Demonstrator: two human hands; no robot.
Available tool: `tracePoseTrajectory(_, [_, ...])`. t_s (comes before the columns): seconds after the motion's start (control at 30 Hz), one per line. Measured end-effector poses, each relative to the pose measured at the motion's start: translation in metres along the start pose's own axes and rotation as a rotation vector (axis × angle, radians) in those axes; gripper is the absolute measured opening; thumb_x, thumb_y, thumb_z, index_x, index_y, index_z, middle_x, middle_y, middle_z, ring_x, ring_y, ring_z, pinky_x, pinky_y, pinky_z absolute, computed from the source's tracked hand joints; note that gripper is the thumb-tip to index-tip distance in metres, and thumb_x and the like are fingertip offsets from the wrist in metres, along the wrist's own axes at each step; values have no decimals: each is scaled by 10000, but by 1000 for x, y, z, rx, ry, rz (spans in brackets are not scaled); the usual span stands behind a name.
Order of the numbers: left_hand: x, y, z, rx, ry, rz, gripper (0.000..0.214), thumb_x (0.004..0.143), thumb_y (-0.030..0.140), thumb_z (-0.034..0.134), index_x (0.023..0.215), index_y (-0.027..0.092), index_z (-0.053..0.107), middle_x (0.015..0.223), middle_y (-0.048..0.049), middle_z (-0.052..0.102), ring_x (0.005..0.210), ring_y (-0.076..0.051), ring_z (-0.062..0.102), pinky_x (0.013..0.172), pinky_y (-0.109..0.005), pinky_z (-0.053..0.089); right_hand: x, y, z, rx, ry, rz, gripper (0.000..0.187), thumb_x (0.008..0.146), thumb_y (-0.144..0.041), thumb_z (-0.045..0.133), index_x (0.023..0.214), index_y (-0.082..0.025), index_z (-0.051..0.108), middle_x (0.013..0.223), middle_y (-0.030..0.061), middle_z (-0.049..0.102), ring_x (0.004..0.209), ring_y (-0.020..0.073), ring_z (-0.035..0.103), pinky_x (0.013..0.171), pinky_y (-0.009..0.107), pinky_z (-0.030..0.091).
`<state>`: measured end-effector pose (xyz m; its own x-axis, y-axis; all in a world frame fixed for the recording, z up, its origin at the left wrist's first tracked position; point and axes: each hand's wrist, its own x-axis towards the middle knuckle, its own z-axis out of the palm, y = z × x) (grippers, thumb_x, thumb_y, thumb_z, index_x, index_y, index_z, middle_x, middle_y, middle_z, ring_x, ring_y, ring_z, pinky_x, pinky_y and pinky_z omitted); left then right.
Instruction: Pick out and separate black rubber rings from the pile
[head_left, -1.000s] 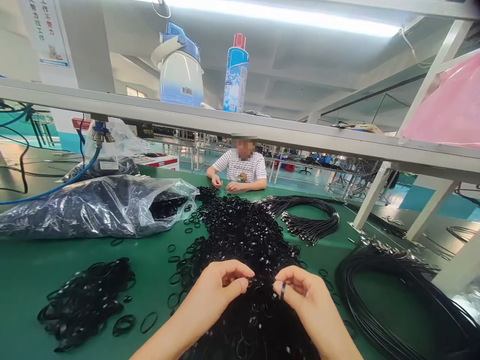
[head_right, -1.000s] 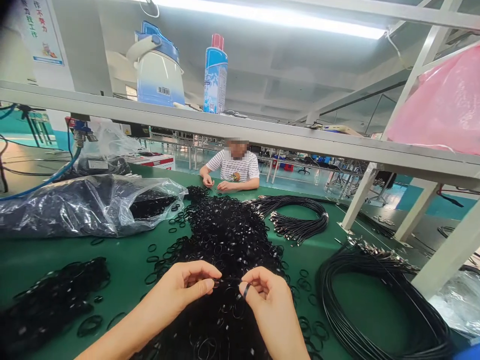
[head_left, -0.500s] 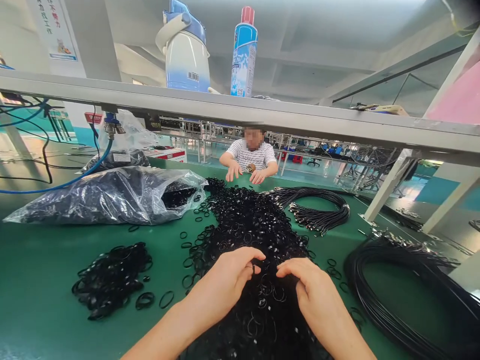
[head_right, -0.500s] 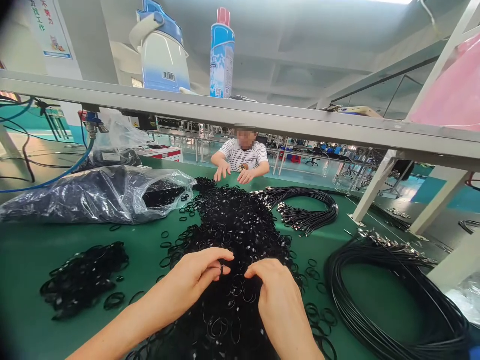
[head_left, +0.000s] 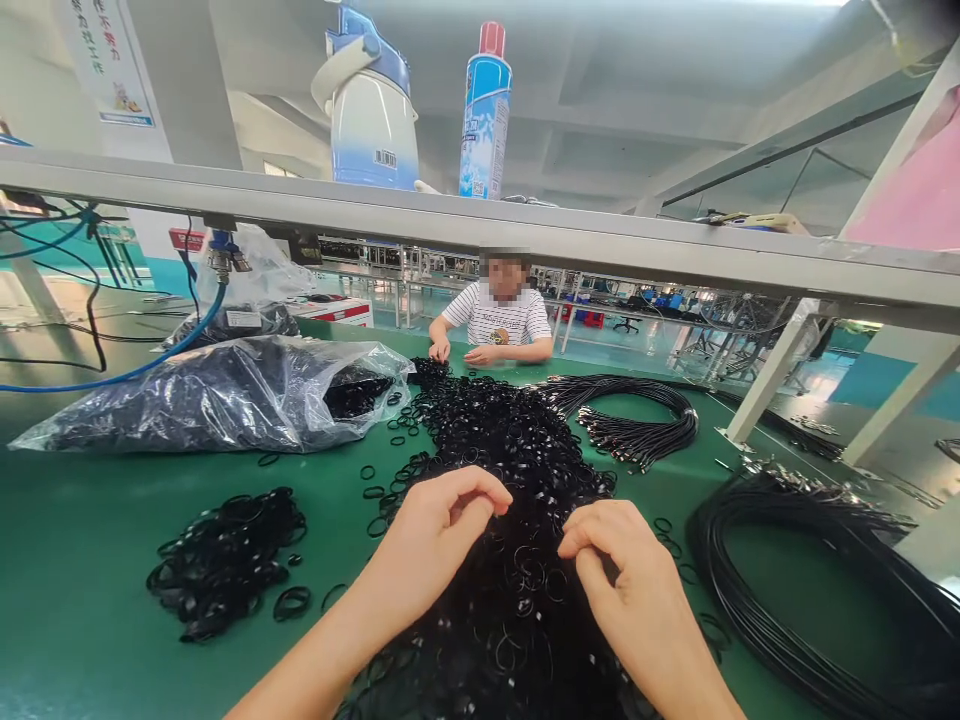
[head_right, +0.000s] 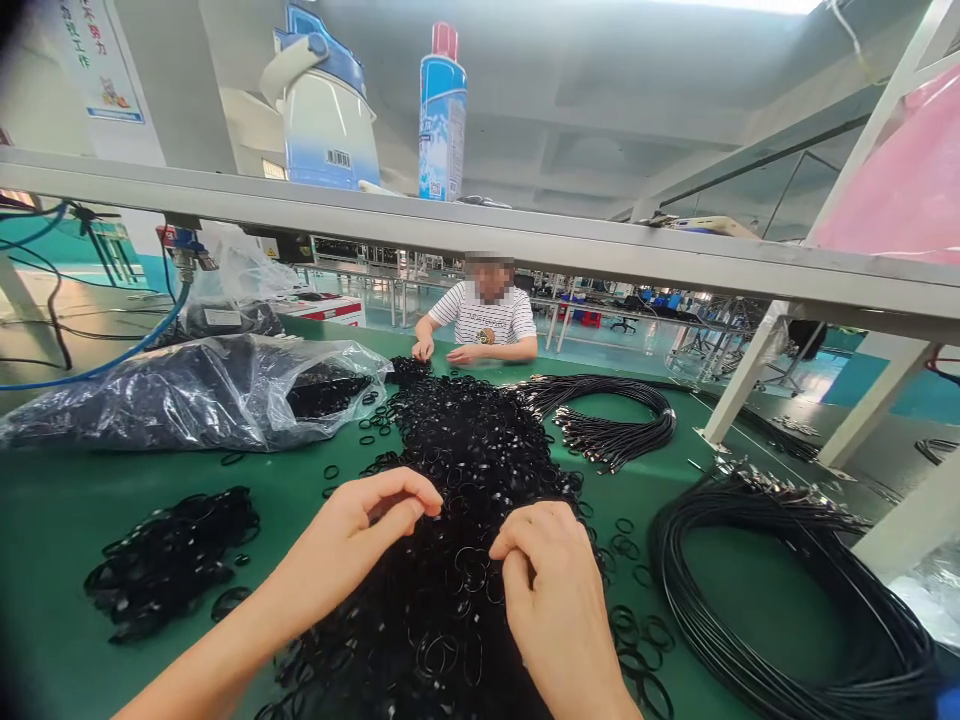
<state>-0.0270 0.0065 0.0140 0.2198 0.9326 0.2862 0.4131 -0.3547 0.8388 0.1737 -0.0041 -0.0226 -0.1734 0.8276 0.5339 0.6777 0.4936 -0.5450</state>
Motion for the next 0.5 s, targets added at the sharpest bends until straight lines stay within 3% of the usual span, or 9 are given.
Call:
tracePoseTrajectory(0.1, [-1, 7, -11, -38, 124, -7, 181, 843, 182, 466, 792, 239, 630, 750, 56, 616, 668, -105, 520, 623, -210, 401, -1, -8, 4, 6, 34, -18, 147, 841, -167, 482, 819, -265, 589, 947, -1, 607, 952, 201, 509, 829, 373, 414])
tracePoseTrajectory(0.23, [-8, 19, -28, -76, 316, 62, 158, 827, 175, 522, 786, 241, 659, 703, 59, 615, 632, -91, 520, 598, -197, 405, -6, -11, 14, -2, 11, -50, 111, 884, -267, 484, 824, -273, 578, 941, -3, 610, 917, 194, 528, 818, 379, 425])
tracePoseTrajectory(0.37, [-18, 33, -42, -178, 537, 221, 146, 814, 140, 556, 792, 217, 679, 781, 25, 653, 643, -92, 525, 613, -204, 431, -12, -1, 23, -53, -6, -94, 123, 891, -261, 467, 833, -264, 575, 923, 10, 615, 886, 204, 550, 785, 384, 454])
tracePoseTrajectory(0.5, [-33, 50, -60, -377, 764, 463, 215, 800, 30, 516, 789, 187, 664, 853, -12, 667, 648, -92, 514, 613, -222, 427, -20, -1, 39, -35, 20, -196, 124, 883, -203, 449, 904, -247, 563, 868, 25, 624, 797, 182, 601, 678, 305, 507])
